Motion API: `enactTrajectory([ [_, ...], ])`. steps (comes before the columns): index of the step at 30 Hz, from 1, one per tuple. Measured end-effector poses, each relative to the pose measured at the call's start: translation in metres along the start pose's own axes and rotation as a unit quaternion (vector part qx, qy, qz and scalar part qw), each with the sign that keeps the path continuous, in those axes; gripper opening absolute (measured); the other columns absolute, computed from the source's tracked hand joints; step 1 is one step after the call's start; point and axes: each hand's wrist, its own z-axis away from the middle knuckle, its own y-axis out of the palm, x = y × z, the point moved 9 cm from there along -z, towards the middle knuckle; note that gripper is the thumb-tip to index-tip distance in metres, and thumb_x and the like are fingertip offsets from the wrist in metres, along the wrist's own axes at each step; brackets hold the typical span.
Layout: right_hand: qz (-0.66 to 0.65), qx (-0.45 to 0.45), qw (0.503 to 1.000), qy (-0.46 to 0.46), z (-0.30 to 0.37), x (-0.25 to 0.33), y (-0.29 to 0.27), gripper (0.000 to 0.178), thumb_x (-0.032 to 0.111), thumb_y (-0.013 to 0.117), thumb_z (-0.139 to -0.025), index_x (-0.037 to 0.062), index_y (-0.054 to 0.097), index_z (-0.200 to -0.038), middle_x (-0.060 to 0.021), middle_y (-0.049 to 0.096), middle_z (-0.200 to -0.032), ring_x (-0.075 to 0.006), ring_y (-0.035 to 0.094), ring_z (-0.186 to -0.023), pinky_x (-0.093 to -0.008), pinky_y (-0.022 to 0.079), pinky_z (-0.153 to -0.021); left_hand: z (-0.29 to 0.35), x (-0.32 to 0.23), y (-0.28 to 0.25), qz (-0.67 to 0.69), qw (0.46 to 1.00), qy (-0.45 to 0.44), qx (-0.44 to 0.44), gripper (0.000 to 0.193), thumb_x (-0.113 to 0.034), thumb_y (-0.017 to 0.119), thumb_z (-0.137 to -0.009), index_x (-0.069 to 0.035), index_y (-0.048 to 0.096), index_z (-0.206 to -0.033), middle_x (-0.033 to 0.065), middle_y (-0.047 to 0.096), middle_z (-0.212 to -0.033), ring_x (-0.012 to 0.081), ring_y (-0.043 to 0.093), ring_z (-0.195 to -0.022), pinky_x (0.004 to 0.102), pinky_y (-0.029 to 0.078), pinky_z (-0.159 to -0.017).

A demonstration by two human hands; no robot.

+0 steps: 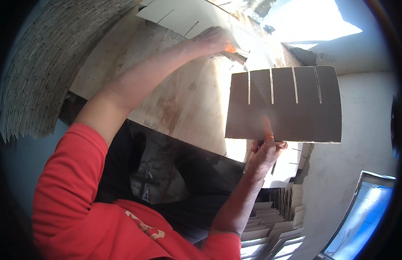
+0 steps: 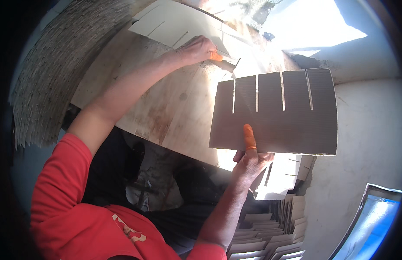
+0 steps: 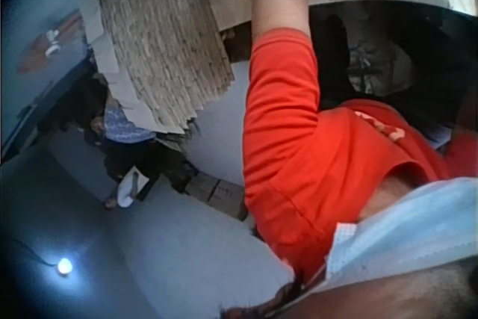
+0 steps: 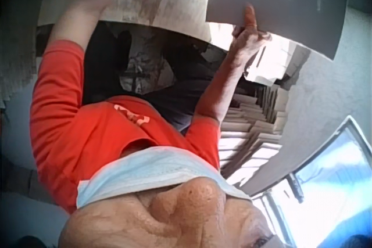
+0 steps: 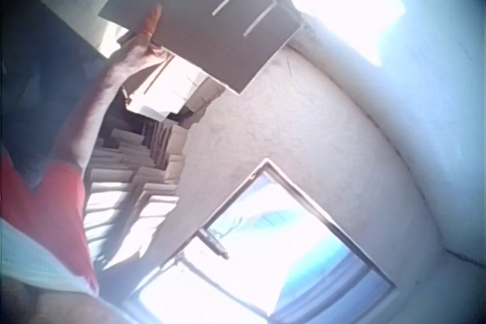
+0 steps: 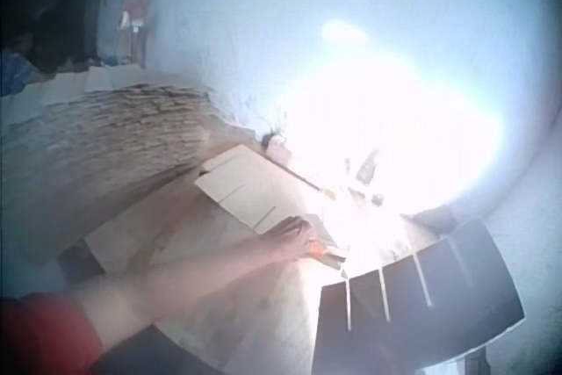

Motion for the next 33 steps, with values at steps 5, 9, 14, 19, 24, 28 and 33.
enactTrajectory([
  [5,0.015,-0.002,0.999,0.030,0.004,-0.002,0.013,0.013,0.008,0.067,-0.082,0.0042,0.068,-0.071,0.0030,0.046,-0.044,-0.0029,0.031,-0.031,-0.0215,0.018,-0.032,0.011,-0.021,-0.009,-0.133,0.984,0.116,-0.023,0.015,-0.006,0.060,-0.080,0.002,0.065,-0.092,0.0145,0.061,-0.087,0.0244,0.060,-0.090,0.0359,0.052,-0.071],
  [9,-0.003,0.015,0.999,0.042,0.004,-0.010,0.014,0.013,0.010,0.069,-0.083,0.0031,0.068,-0.071,0.0013,0.048,-0.045,-0.0046,0.036,-0.031,-0.0215,0.022,-0.032,0.033,-0.052,0.016,-0.377,0.875,0.298,-0.053,0.031,-0.005,0.060,-0.077,0.007,0.061,-0.106,0.0092,0.060,-0.091,0.0184,0.057,-0.094,0.0283,0.053,-0.071],
  [14,0.037,0.001,0.996,0.079,0.006,-0.013,0.012,0.012,0.008,0.071,-0.084,-0.0017,0.070,-0.077,-0.0027,0.060,-0.056,-0.0067,0.043,-0.033,-0.0209,0.027,-0.031,0.064,-0.073,0.036,-0.460,0.817,0.343,-0.060,0.041,-0.006,0.063,-0.071,0.011,0.060,-0.108,0.0043,0.053,-0.081,0.0156,0.053,-0.082,0.0237,0.050,-0.061],
  [19,0.046,0.003,0.998,0.051,0.004,-0.010,0.015,0.008,0.005,0.070,-0.084,-0.0024,0.070,-0.079,-0.0032,0.061,-0.058,-0.0068,0.044,-0.033,-0.0221,0.030,-0.031,0.095,-0.090,0.036,-0.430,0.812,0.384,-0.090,0.039,-0.008,0.064,-0.067,0.011,0.063,-0.101,0.0012,0.046,-0.073,0.0143,0.049,-0.075,0.0231,0.046,-0.055],
  [24,0.050,0.014,0.998,0.043,-0.002,-0.018,0.017,0.006,0.003,0.070,-0.084,-0.0024,0.070,-0.081,-0.0038,0.063,-0.060,-0.0073,0.045,-0.034,-0.0230,0.032,-0.031,0.121,-0.113,0.036,-0.383,0.829,0.399,-0.079,0.028,-0.008,0.064,-0.064,0.007,0.064,-0.088,0.0024,0.047,-0.072,0.0144,0.049,-0.073,0.0249,0.044,-0.051],
  [28,0.055,0.023,0.996,0.068,-0.004,-0.026,0.025,0.006,0.002,0.068,-0.084,-0.0027,0.070,-0.083,-0.0042,0.064,-0.061,-0.0077,0.046,-0.034,-0.0233,0.032,-0.032,0.154,-0.143,0.027,-0.365,0.814,0.447,-0.069,0.025,-0.009,0.063,-0.056,0.003,0.064,-0.078,0.0029,0.050,-0.071,0.0153,0.050,-0.072,0.0255,0.040,-0.048],
  [33,0.070,-0.003,0.992,0.102,-0.002,-0.041,0.034,0.007,0.004,0.068,-0.085,-0.0032,0.070,-0.084,-0.0051,0.064,-0.061,-0.0082,0.046,-0.034,-0.0243,0.033,-0.031,0.188,-0.159,0.027,-0.299,0.854,0.423,-0.047,0.027,-0.014,0.068,-0.067,0.004,0.065,-0.086,0.0021,0.054,-0.074,0.0153,0.051,-0.072,0.0256,0.039,-0.050],
])
